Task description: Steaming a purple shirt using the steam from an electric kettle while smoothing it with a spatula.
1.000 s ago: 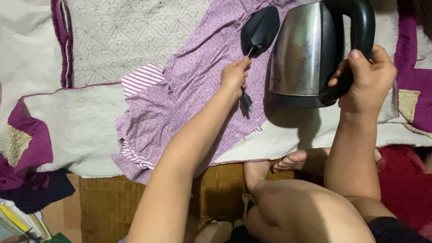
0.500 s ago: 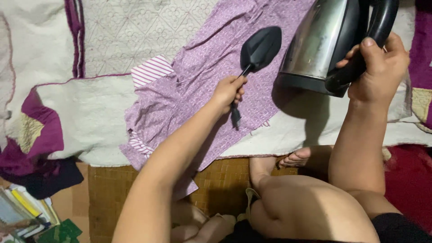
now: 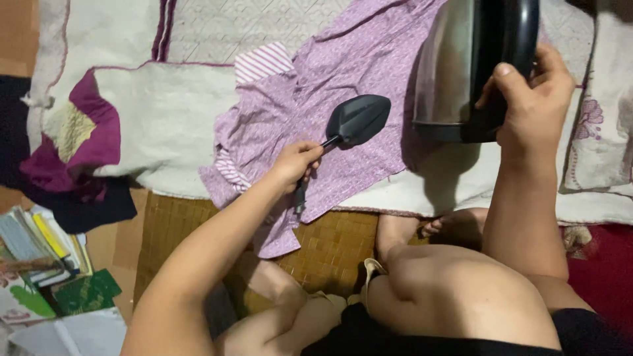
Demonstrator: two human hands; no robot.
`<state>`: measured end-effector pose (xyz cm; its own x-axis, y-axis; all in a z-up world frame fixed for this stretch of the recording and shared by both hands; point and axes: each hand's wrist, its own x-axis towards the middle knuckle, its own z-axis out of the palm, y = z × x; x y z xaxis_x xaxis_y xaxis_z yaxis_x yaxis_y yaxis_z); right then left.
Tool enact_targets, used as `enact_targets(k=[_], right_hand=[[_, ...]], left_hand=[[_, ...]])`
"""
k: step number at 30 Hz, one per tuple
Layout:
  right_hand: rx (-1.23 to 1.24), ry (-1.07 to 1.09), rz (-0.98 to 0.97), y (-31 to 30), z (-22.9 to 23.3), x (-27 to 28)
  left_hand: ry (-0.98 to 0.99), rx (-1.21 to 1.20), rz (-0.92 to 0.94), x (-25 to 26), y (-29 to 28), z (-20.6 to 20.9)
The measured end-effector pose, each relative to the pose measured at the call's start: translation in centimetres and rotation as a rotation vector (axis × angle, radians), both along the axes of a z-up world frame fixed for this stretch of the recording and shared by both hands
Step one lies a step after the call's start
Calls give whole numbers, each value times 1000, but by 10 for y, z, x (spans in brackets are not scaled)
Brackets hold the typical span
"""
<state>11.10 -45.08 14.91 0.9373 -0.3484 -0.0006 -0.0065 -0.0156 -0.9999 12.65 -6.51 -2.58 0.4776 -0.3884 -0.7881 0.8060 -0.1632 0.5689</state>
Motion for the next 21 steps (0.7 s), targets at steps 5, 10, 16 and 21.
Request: enact_targets(k=[5,10,16,21], right_hand=[[44,61,108,39,11,-8],[81,114,175,80,17,-15],[134,146,260,122,28,-24],[147,179,324,131,24,-29]], left_hand=[[34,42,83,-27,42,2],[63,59,172,-49,79,13],[53,61,238,-67,114,23],[73,42,311,-78,125,28]])
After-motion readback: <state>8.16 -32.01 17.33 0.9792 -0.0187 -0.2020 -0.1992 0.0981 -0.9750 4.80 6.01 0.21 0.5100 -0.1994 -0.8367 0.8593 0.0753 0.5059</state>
